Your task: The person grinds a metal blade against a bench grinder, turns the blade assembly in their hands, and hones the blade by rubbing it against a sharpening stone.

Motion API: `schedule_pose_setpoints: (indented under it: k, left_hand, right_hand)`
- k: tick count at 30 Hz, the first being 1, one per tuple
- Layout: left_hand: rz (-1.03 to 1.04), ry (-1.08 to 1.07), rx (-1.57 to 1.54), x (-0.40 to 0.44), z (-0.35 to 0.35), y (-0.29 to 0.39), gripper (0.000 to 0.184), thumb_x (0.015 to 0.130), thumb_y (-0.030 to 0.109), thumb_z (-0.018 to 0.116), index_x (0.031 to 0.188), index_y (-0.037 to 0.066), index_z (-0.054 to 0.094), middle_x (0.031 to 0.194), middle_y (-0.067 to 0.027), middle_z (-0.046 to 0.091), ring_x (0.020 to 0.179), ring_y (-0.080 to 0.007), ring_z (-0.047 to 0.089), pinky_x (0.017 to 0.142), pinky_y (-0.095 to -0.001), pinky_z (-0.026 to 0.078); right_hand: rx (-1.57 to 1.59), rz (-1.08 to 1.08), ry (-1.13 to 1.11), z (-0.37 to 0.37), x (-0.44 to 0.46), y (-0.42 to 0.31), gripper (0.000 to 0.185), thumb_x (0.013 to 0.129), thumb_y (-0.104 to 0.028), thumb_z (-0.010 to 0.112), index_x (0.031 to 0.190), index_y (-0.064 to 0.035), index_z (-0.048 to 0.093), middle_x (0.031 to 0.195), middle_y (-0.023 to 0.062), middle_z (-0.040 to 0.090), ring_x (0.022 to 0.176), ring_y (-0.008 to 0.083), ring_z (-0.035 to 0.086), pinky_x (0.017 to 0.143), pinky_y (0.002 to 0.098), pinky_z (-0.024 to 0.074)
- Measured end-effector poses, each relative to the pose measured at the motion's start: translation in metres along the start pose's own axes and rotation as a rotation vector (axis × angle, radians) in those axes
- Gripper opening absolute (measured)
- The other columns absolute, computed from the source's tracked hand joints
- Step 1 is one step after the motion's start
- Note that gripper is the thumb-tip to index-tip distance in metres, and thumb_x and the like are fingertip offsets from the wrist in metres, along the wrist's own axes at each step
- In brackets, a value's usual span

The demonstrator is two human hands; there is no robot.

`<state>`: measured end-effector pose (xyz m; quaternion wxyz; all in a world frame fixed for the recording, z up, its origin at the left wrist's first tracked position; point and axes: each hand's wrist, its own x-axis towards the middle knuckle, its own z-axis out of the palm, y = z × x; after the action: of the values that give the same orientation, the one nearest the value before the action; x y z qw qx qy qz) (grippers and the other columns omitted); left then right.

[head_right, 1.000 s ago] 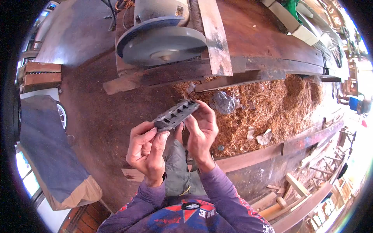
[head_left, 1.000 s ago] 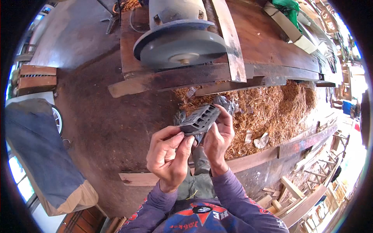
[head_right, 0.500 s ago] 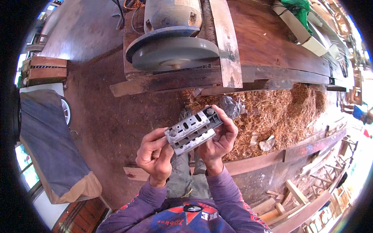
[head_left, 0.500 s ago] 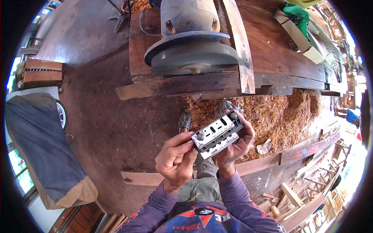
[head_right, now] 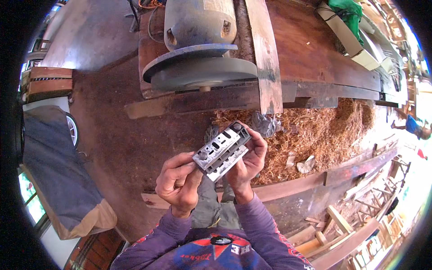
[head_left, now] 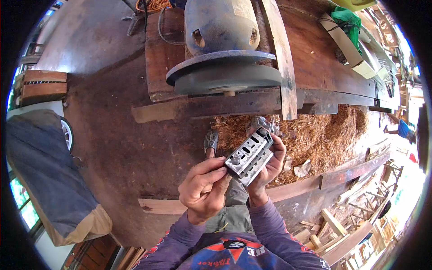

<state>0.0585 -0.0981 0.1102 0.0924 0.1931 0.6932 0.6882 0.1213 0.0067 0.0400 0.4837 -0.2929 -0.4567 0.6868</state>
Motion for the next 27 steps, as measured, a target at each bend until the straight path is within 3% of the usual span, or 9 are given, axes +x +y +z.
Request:
schedule_pose_setpoints:
  k: [4,6,13,15,20,21,22,24,27]
  left_hand:
    - [0.022,-0.037,0.029,0.009,-0.003,-0.002,0.017,0.080,-0.005,0.079,0.092,-0.003,0.068,0.103,-0.0219,0.071,0.097,-0.0266,0.072,0.101,-0.0502,0.052]
    - [0.052,-0.043,0.048,0.009,-0.003,-0.005,0.018,0.081,-0.007,0.077,0.092,-0.002,0.064,0.112,-0.0221,0.069,0.095,-0.0185,0.069,0.082,-0.0275,0.055]
    - [0.042,-0.052,0.050,0.014,-0.007,-0.006,0.018,0.081,-0.004,0.078,0.091,-0.001,0.064,0.111,-0.0221,0.069,0.095,-0.0206,0.069,0.082,-0.0283,0.054]
    - [0.036,-0.039,0.056,0.016,-0.008,-0.003,0.018,0.081,-0.003,0.080,0.092,-0.003,0.066,0.104,-0.0232,0.070,0.095,-0.0273,0.072,0.097,-0.0466,0.056]
    - [-0.015,-0.015,0.048,0.019,-0.012,-0.014,0.016,0.083,-0.007,0.076,0.094,-0.004,0.066,0.108,-0.0208,0.069,0.092,-0.0226,0.070,0.089,-0.0364,0.058]
    - [-0.089,0.027,0.021,0.019,-0.012,-0.020,0.015,0.084,-0.009,0.074,0.095,-0.004,0.066,0.109,-0.0193,0.068,0.091,-0.0206,0.069,0.085,-0.0323,0.057]
    - [-0.086,0.033,0.027,0.020,-0.011,-0.030,0.015,0.084,-0.009,0.074,0.095,-0.004,0.066,0.109,-0.0193,0.068,0.091,-0.0206,0.069,0.085,-0.0323,0.057]
    - [-0.311,0.160,-0.279,0.025,-0.006,-0.049,0.016,0.084,-0.011,0.071,0.099,-0.006,0.067,0.112,-0.0154,0.066,0.090,-0.0175,0.067,0.080,-0.0279,0.054]
    - [-0.441,0.178,-0.199,0.044,-0.005,-0.067,0.014,0.090,-0.004,0.069,0.104,-0.006,0.067,0.105,-0.0120,0.068,0.088,-0.0171,0.067,0.080,-0.0297,0.057]
  right_hand:
    - [0.015,0.076,0.025,-0.001,0.000,0.009,0.055,0.088,-0.006,0.075,0.133,0.0033,0.044,0.134,0.0202,0.058,0.120,0.0253,0.061,0.103,0.0367,0.0501]
    - [0.021,0.069,0.023,-0.002,0.001,0.014,0.058,0.086,-0.005,0.073,0.136,-0.0004,0.044,0.131,0.0218,0.059,0.118,0.0332,0.063,0.102,0.0431,0.0535]
    - [-0.006,0.066,0.022,0.002,0.001,0.019,0.058,0.086,-0.008,0.075,0.135,0.0005,0.044,0.130,0.0214,0.060,0.120,0.0359,0.062,0.103,0.0445,0.0523]
    - [-0.004,0.075,0.019,0.003,0.001,0.018,0.058,0.086,-0.008,0.076,0.135,0.0008,0.044,0.130,0.0204,0.060,0.119,0.0339,0.063,0.102,0.0432,0.0529]
    - [-0.064,0.067,0.054,0.009,0.003,0.016,0.050,0.092,-0.004,0.070,0.135,0.0044,0.047,0.129,0.0168,0.061,0.113,0.0249,0.065,0.098,0.0365,0.0540]
    - [-0.002,0.086,-0.026,0.009,0.006,0.012,0.046,0.091,0.010,0.063,0.134,0.0068,0.048,0.127,0.0164,0.061,0.116,0.0219,0.062,0.101,0.0356,0.0500]
    - [-0.112,0.103,0.057,0.009,0.008,0.016,0.042,0.089,0.008,0.067,0.128,0.0059,0.055,0.119,0.0136,0.065,0.109,0.0208,0.064,0.097,0.0338,0.0514]
    - [-0.496,0.074,0.030,0.007,0.014,0.016,0.040,0.085,0.005,0.073,0.123,0.0053,0.059,0.113,0.0127,0.066,0.104,0.0206,0.065,0.093,0.0331,0.0523]
    - [-0.689,-0.069,-0.021,0.008,0.029,0.030,0.040,0.079,-0.002,0.080,0.115,0.0035,0.063,0.106,0.0140,0.067,0.095,0.0231,0.066,0.084,0.0334,0.0535]
